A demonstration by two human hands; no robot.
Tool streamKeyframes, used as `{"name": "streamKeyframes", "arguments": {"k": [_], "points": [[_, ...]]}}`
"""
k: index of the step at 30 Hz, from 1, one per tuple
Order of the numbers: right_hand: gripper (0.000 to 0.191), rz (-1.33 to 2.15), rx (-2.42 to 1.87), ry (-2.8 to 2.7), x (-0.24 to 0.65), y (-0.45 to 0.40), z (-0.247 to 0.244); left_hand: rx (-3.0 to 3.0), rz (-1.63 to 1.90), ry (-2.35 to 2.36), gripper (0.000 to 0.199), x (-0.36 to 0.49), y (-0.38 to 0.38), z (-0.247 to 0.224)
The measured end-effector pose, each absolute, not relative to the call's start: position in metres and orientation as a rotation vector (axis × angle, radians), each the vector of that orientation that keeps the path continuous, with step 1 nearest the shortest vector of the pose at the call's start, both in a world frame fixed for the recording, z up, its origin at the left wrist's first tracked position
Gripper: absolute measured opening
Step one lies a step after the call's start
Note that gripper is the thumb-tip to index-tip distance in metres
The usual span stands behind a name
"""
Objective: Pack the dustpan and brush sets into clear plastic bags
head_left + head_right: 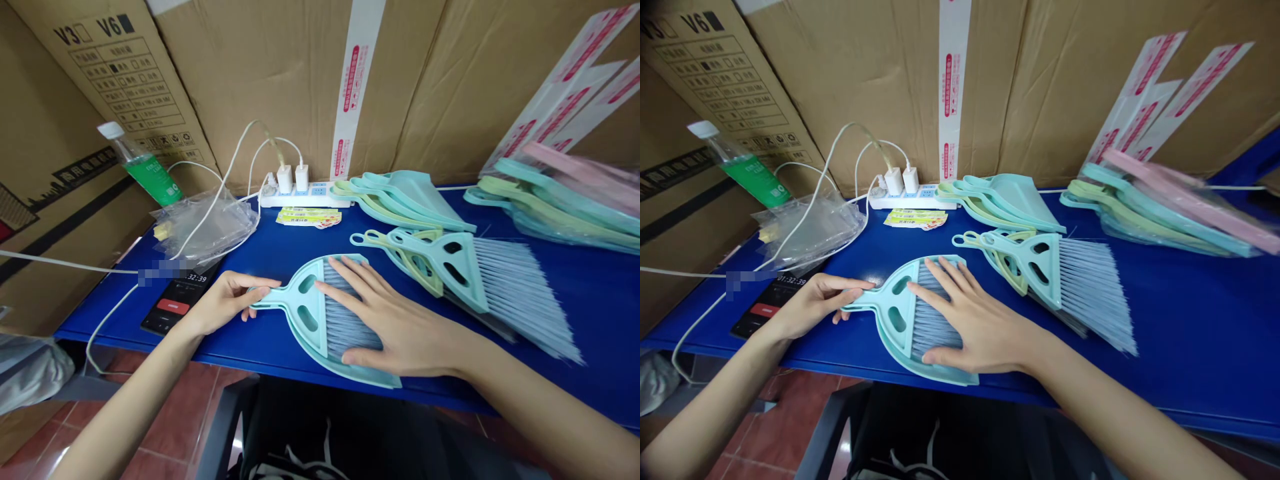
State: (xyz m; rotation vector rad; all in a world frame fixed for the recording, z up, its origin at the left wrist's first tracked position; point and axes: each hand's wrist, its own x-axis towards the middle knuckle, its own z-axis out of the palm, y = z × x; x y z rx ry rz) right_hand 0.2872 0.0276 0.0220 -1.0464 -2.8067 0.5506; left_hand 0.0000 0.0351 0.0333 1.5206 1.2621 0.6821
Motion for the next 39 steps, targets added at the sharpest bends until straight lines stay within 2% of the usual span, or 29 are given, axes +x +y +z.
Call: {"name": "streamKeyframes", "arguments": {"k": [16,24,33,39], "points": [[0.085,0.478,-0.989,-2.815,0.288,0.029,0.02,1.543,0.676,1.246,0.037,0.002,0.035,0.032],[0.054,0.289,-0.932,-2.717,0.29,0.035,0.025,2.029,0.654,1.19,0.028,-0.001,0.038,0.033],[0.05,0.217,-0.91,-2.685,0.294,0.041,0.021,2.455,0.457,1.304,0.03,-0.002,0.044,0.055],[0.04,0.152,-0.902,-2.616,0.295,0.047,0.019,2.731,0.276,1.452,0.042,0.02,0.057,0.056]]}}
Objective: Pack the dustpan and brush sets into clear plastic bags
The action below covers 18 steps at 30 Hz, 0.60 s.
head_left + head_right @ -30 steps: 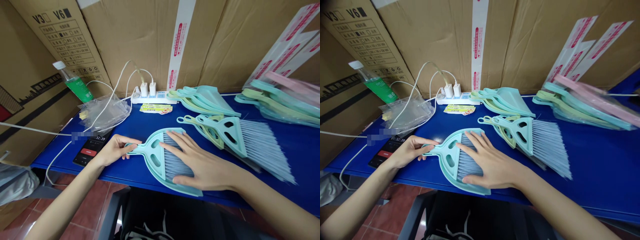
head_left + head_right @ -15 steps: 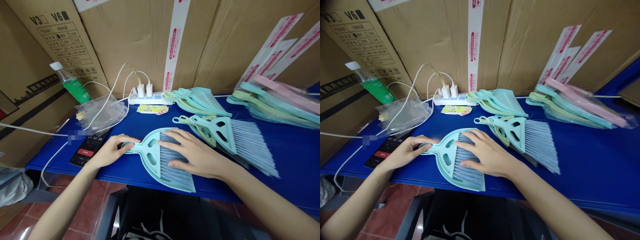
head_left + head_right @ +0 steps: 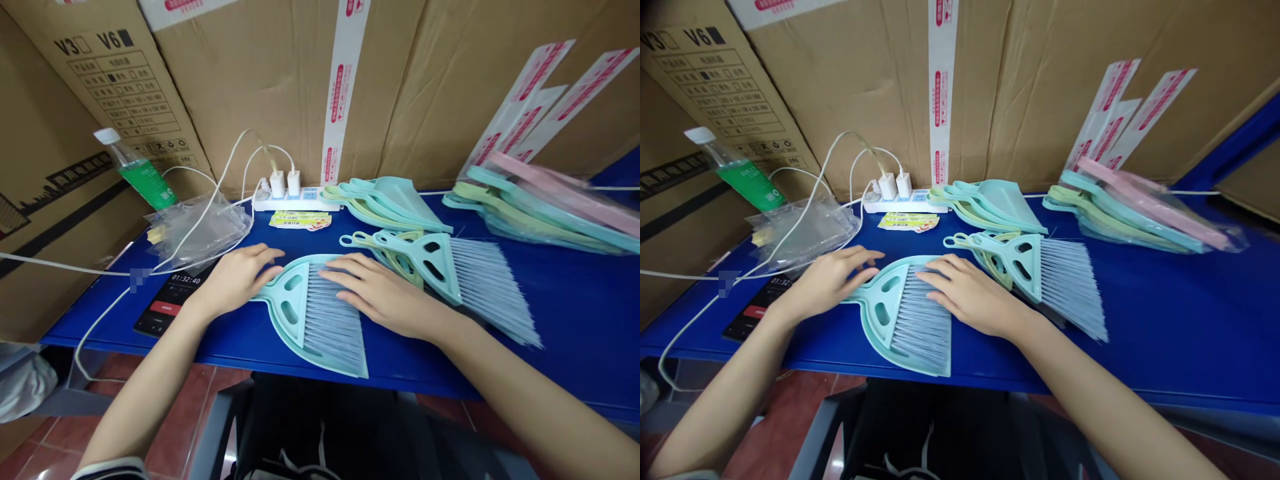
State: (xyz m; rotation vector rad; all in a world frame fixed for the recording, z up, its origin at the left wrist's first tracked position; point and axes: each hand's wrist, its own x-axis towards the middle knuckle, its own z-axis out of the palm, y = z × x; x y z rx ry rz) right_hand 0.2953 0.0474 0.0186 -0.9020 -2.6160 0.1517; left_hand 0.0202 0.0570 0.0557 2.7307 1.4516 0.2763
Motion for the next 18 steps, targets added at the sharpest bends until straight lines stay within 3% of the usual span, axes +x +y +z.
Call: {"name": "streamKeyframes", "arguments": {"k": [10,18], "points": [[0.032,-0.451,-1.118,-2.402,0.293,0.061,0.034,2.723,0.19,1.411,0.038,0.022,0.053,0.044],[0.031,-0.525,-1.508,-2.777,0.249,0.118,0.078,2.76,0.154,1.394,0.037,0.021,0.054,0.043]]}}
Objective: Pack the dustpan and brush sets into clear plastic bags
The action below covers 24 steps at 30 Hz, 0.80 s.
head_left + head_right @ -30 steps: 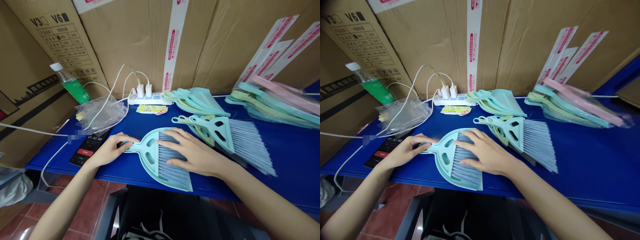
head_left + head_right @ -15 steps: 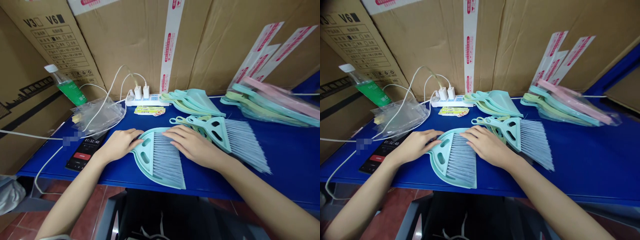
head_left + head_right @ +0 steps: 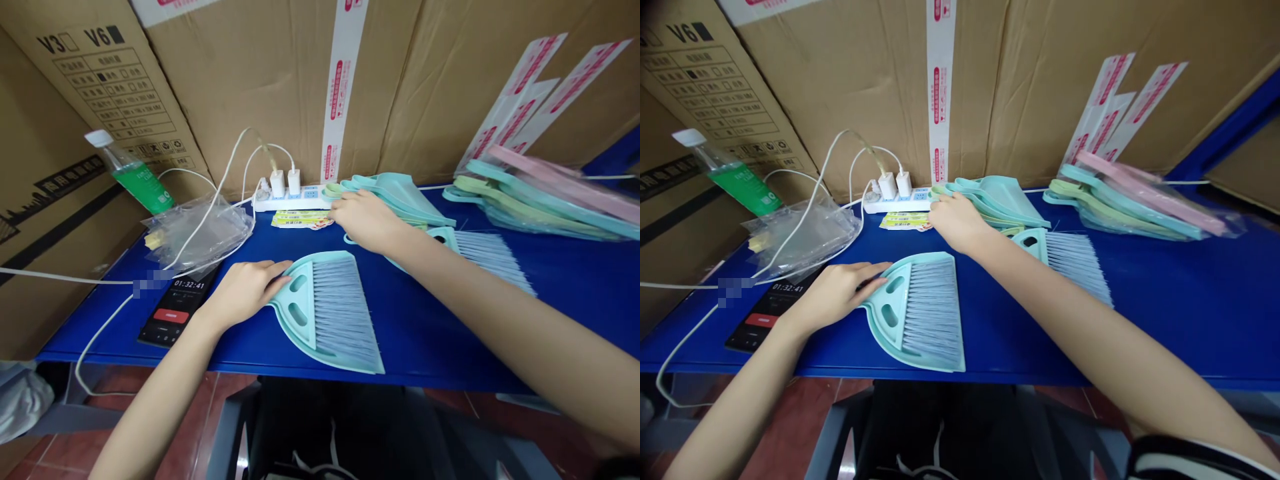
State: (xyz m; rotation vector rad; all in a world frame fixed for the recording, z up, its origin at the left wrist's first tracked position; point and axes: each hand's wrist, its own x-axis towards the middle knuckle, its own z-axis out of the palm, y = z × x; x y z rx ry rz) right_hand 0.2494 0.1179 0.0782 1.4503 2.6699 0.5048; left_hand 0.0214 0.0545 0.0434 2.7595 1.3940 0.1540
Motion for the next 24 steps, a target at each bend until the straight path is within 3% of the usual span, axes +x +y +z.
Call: {"name": "streamKeyframes", "arguments": {"k": [13,24], "points": [[0.03,0.562,1.475,2.573,0.238,0.144,0.067,2.752,0.147,1.396,0.036,0.02,0.055,0.044],[0.036,0.542,1.496,2.669,0.264,0.087,0.077,2.711,0.206,1.426,0.036,0.022,0.052,0.044]]}}
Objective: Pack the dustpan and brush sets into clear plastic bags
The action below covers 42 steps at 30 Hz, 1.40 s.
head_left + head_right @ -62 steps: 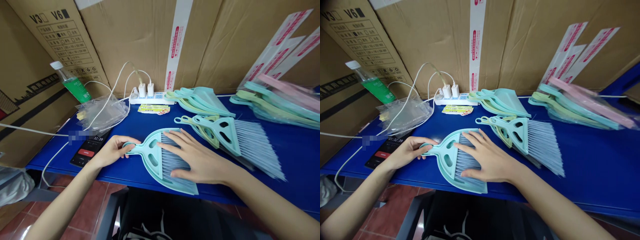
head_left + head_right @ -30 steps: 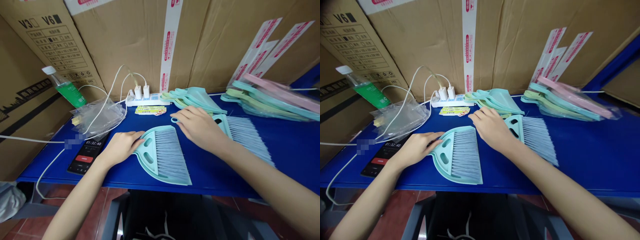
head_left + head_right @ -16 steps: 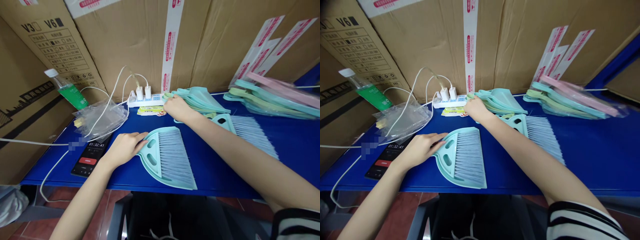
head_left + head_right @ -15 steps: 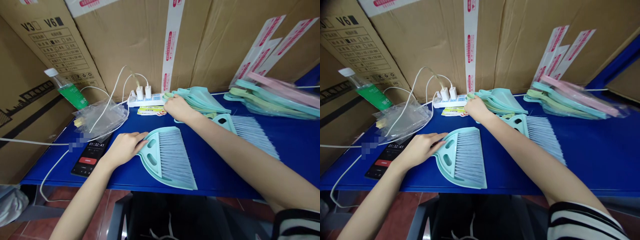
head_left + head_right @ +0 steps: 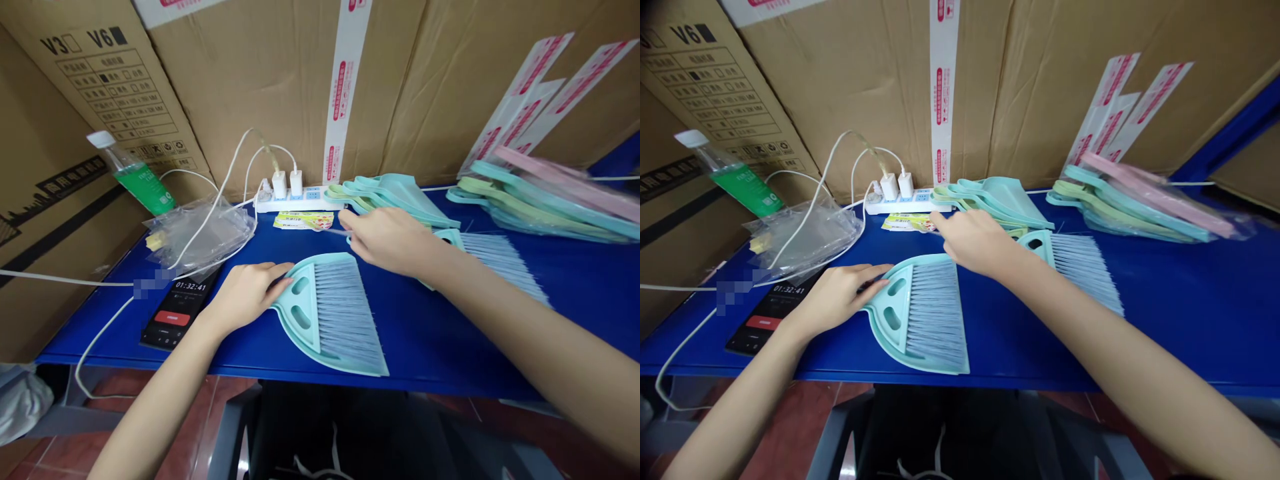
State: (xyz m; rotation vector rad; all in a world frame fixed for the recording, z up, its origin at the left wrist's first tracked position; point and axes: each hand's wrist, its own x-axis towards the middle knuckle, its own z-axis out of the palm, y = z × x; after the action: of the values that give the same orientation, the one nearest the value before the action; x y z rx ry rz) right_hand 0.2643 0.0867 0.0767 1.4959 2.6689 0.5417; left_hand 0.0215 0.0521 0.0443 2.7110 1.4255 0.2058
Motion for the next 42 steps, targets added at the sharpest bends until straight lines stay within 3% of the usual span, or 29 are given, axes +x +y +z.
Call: {"name": "streamKeyframes", "arguments": {"k": [5,9,18,27,35,38,42], "points": [[0.024,0.382,1.245,3.135,0.286,0.053,0.065,2.702,0.234,1.407,0.037,0.021,0.053,0.042],[0.026,-0.094,1.045,3.438,0.291,0.042,0.054,2.699,0.235,1.412,0.038,0.021,0.054,0.042],[0.026,-0.562,0.94,3.306,0.294,0.036,0.054,2.719,0.228,1.415,0.04,0.021,0.053,0.041],[0.031,-0.436,1.002,3.331,0.293,0.029,0.053,2.706,0.226,1.432,0.039,0.021,0.054,0.042],[0.024,-0.708,0.854,3.299,0.294,0.026,0.055,2.69,0.235,1.419,0.042,0.021,0.054,0.041],[0.038,-0.491,1.061,3.341,0.296,0.031,0.05,2.651,0.243,1.437,0.045,0.022,0.053,0.044],[0.084,-0.329,1.278,3.182,0.291,0.032,0.033,2.555,0.285,1.447,0.046,0.022,0.052,0.048]]}}
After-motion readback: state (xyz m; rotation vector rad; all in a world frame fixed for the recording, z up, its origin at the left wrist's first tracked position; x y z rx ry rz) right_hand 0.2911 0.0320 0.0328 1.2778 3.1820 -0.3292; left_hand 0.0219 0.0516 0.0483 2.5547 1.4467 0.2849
